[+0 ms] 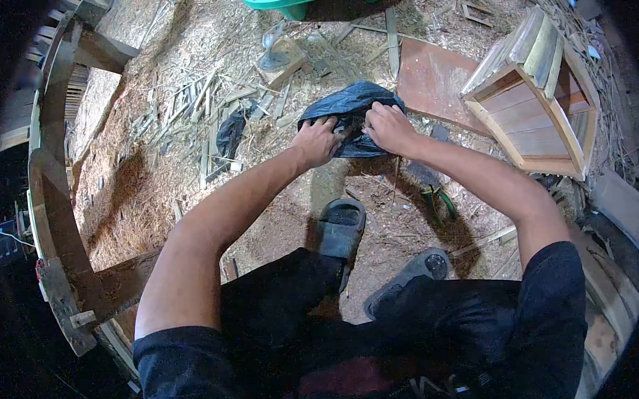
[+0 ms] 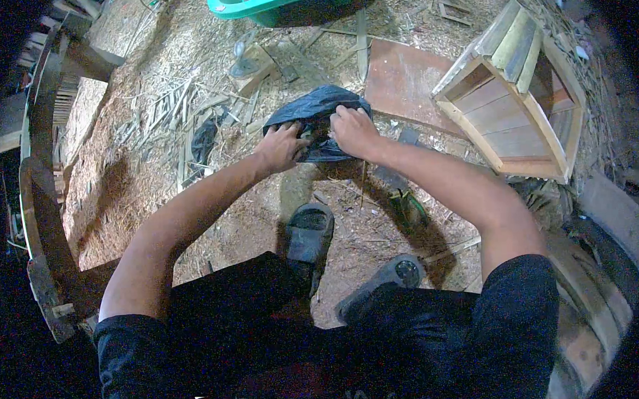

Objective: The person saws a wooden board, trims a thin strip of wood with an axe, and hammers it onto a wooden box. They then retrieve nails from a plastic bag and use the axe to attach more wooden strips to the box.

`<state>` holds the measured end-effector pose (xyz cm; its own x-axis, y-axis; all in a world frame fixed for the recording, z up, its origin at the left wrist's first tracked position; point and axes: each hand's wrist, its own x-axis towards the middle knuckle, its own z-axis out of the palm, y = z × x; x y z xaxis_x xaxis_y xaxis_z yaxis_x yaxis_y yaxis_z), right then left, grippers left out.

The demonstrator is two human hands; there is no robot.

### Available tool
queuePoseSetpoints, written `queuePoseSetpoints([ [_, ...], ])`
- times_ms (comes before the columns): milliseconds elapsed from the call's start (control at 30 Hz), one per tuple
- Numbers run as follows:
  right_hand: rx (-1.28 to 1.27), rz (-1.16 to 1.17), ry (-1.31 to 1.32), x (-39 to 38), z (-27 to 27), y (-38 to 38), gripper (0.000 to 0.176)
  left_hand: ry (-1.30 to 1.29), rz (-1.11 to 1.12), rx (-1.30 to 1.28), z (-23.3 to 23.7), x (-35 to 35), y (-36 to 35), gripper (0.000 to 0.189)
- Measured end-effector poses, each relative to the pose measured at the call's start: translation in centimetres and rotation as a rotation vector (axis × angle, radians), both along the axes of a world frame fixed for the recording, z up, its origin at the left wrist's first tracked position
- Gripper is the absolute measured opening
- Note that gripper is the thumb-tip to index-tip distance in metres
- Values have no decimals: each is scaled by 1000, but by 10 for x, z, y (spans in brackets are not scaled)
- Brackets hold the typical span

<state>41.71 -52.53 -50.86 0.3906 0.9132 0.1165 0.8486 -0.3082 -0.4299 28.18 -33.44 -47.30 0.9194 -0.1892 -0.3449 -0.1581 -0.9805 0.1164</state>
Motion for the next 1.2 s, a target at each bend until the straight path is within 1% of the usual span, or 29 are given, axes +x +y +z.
queuePoseSetpoints([
  [100, 20, -19, 49, 1, 5, -8, 18, 82, -5, 1, 4, 1, 0, 41],
  [200, 88, -25, 127, -1, 10, -8, 13, 124, 73, -62, 4, 1, -1, 35],
  [233, 117, -25, 155, -1, 10, -8, 11, 96, 56, -45, 4, 1, -2, 35],
  [333, 89, -12, 125, -4, 6, -3, 10, 31, 22, -5, 5, 1, -2, 35],
  [467, 57, -37, 14, -6, -7, 0, 9, 19, 5, 4, 2, 2, -2, 38],
  [500, 38, -11, -8, -5, -6, 0, 10, 17, -1, 9, 1, 1, -2, 39],
  [600, -13, 56, -96, -2, -1, 1, 11, -20, -53, 52, 0, 0, -1, 52],
  [667, -41, 85, -181, -4, 3, 3, 11, -13, -50, 52, -1, 0, -1, 52],
  [800, -115, 91, -289, -6, -6, 13, 11, 2, -18, 26, 0, 0, -3, 49],
  [867, -121, 121, -302, -1, -6, 14, 12, -37, -14, 14, -6, -1, -2, 42],
  [967, -68, 117, -118, 12, 0, 1, 11, -66, 18, -44, -10, -4, 0, 37],
  [1067, 153, 65, 170, 20, 9, -10, 10, -98, 59, -111, -8, -6, 0, 32],
  [1100, 159, 30, 275, 23, 13, -11, 14, -114, 69, -132, -5, -5, 0, 31],
  [1200, 190, -21, 475, 24, 22, -15, 19, -279, 163, -389, 9, 0, -2, 27],
])
